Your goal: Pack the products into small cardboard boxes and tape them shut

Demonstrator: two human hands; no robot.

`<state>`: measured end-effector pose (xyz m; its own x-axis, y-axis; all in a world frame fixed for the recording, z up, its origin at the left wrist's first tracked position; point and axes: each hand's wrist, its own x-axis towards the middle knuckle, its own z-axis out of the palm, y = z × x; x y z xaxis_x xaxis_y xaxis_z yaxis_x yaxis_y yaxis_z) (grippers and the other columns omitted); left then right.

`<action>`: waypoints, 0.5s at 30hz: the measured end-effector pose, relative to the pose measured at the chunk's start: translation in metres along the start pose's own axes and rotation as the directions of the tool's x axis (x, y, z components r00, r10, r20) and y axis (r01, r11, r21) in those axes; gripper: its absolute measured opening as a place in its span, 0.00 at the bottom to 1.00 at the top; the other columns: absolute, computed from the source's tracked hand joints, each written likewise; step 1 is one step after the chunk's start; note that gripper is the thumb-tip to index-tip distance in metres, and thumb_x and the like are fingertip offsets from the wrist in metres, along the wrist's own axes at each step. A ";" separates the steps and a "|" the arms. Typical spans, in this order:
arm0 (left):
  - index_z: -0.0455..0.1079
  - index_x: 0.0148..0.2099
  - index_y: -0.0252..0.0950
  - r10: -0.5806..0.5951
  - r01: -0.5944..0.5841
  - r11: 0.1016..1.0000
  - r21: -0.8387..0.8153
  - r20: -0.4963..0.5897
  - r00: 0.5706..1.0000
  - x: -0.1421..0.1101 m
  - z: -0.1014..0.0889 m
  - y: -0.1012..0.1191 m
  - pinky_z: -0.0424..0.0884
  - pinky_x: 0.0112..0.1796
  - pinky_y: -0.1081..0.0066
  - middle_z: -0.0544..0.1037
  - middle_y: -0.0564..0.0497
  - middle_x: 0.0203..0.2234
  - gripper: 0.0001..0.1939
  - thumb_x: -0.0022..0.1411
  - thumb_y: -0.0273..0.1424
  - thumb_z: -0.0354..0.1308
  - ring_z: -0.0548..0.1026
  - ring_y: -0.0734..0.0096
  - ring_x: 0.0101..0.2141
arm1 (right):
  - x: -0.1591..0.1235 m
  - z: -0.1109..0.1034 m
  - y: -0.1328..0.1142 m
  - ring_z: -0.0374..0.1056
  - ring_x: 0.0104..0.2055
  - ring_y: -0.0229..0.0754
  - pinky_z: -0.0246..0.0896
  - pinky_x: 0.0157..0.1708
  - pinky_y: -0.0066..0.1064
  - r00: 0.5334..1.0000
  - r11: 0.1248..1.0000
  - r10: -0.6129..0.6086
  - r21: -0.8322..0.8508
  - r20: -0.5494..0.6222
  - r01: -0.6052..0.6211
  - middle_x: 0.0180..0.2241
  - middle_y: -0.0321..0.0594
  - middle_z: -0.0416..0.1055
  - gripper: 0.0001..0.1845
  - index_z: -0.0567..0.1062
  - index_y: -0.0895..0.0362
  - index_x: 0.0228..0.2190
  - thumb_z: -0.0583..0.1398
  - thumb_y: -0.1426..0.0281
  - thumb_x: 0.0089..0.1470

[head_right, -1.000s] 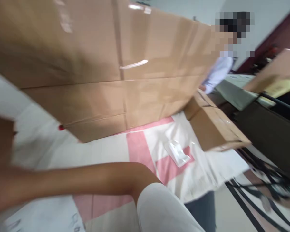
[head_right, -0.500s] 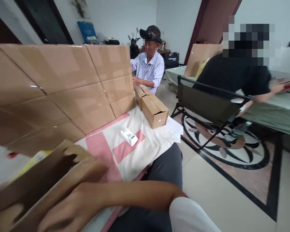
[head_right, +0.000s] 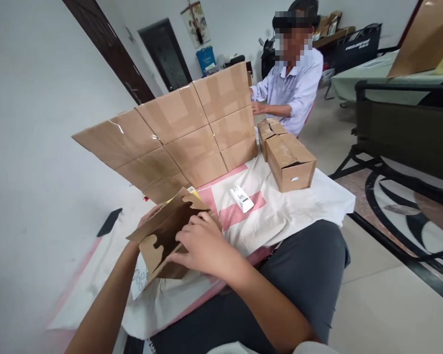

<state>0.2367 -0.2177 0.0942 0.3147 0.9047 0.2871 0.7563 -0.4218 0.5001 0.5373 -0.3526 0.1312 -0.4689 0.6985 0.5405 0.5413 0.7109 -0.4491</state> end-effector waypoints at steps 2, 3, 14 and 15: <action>0.69 0.61 0.34 -0.114 0.106 0.992 -0.064 -0.130 0.985 -0.012 -0.021 0.003 0.81 0.47 0.54 0.75 0.37 0.59 0.33 0.60 0.49 0.60 0.79 0.47 0.51 | -0.011 0.001 0.004 0.69 0.46 0.50 0.57 0.54 0.47 1.000 1.000 -0.010 0.006 0.003 0.010 0.35 0.42 0.80 0.20 0.81 0.56 0.35 0.67 0.51 0.59; 0.67 0.62 0.35 -0.174 0.151 0.982 -0.109 -0.251 0.952 -0.022 -0.035 0.008 0.81 0.48 0.52 0.73 0.36 0.61 0.35 0.57 0.48 0.63 0.78 0.45 0.53 | -0.015 0.003 0.005 0.69 0.47 0.51 0.57 0.53 0.47 1.000 1.000 -0.019 0.010 -0.001 0.019 0.36 0.43 0.80 0.19 0.80 0.56 0.35 0.67 0.52 0.60; 0.64 0.53 0.42 0.113 -0.084 0.992 0.089 -0.404 0.908 -0.113 -0.067 0.091 0.80 0.43 0.60 0.73 0.47 0.49 0.28 0.55 0.43 0.70 0.77 0.57 0.49 | -0.020 0.011 0.011 0.68 0.52 0.51 0.53 0.56 0.47 1.000 0.996 -0.024 0.091 0.006 0.024 0.42 0.44 0.82 0.19 0.82 0.58 0.42 0.65 0.54 0.63; 0.65 0.54 0.42 0.054 -0.034 0.996 0.086 -0.247 0.968 -0.107 -0.055 0.096 0.80 0.41 0.63 0.74 0.47 0.49 0.25 0.58 0.42 0.68 0.77 0.58 0.48 | -0.020 0.011 0.011 0.68 0.52 0.51 0.53 0.56 0.47 1.000 0.996 -0.026 0.083 0.009 0.025 0.42 0.44 0.82 0.20 0.82 0.59 0.42 0.65 0.54 0.63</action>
<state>0.2445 -0.3587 0.1563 0.2037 0.8378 0.5066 0.7916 -0.4454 0.4182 0.5446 -0.3579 0.1078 -0.4888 0.6808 0.5456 0.4699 0.7323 -0.4928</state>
